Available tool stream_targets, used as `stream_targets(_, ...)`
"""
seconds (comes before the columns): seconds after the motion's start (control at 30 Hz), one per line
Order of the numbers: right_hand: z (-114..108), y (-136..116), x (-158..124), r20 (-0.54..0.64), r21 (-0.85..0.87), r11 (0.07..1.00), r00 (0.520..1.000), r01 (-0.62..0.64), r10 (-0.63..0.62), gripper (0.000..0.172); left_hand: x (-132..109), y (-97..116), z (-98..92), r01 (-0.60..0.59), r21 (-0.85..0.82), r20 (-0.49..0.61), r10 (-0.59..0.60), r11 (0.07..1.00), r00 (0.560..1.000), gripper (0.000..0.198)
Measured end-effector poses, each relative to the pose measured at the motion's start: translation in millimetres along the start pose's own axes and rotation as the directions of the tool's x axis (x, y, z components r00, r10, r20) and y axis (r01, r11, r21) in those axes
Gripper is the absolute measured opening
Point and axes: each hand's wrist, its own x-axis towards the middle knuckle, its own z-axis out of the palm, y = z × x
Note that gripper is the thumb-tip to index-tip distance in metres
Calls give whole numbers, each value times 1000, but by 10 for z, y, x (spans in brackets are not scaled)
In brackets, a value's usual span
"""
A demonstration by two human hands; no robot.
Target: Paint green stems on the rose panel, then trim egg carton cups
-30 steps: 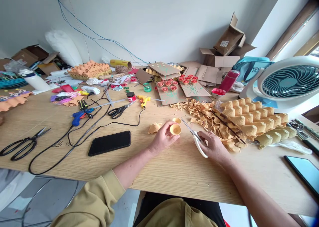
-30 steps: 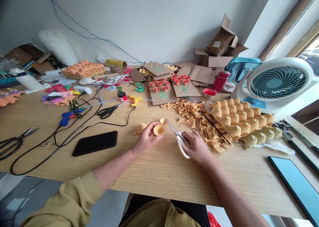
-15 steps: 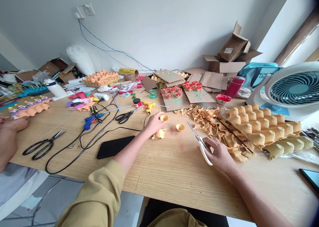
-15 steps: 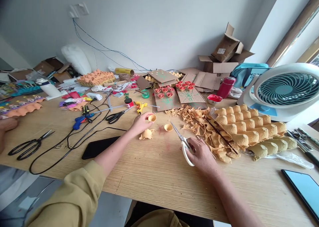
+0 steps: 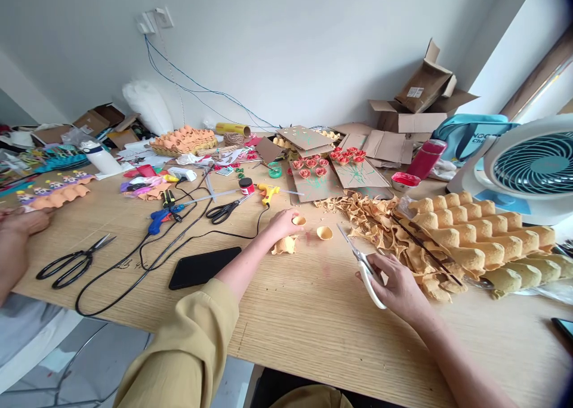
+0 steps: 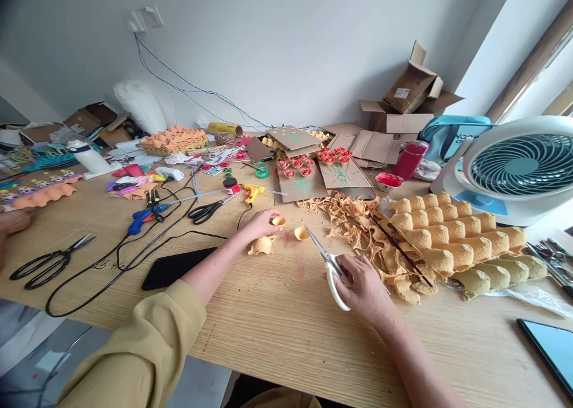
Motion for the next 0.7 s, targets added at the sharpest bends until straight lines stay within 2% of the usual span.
stream_targets(0.1,5,12,1,-10,14,1000,1000,6,-6,22,-34,18,-35,3,19,22,-4,1000,1000,65)
stream_targets(0.17,13,23,1,-16,17,1000,1000,8,-8,21,-45,43,-31,8,39,25,-9,999,1000,68)
stream_targets(0.23,20,35,2,-20,15,1000,1000,4,-3,21,-43,78,-5,16,61,11,-17,998,1000,64)
stream_targets(0.4,6,38,5,-39,14,1000,999,-3,4,25,-48,158,16,12,70,-70,-7,997,997,40)
stream_targets(0.6,-5,11,0,-54,28,999,998,-19,21,24,-272,315,-103,-191,-7,-159,188,982,969,36)
stream_targets(0.7,-2,-8,12,-47,20,999,998,-34,35,25,-434,456,-114,-343,-73,-216,321,936,922,38)
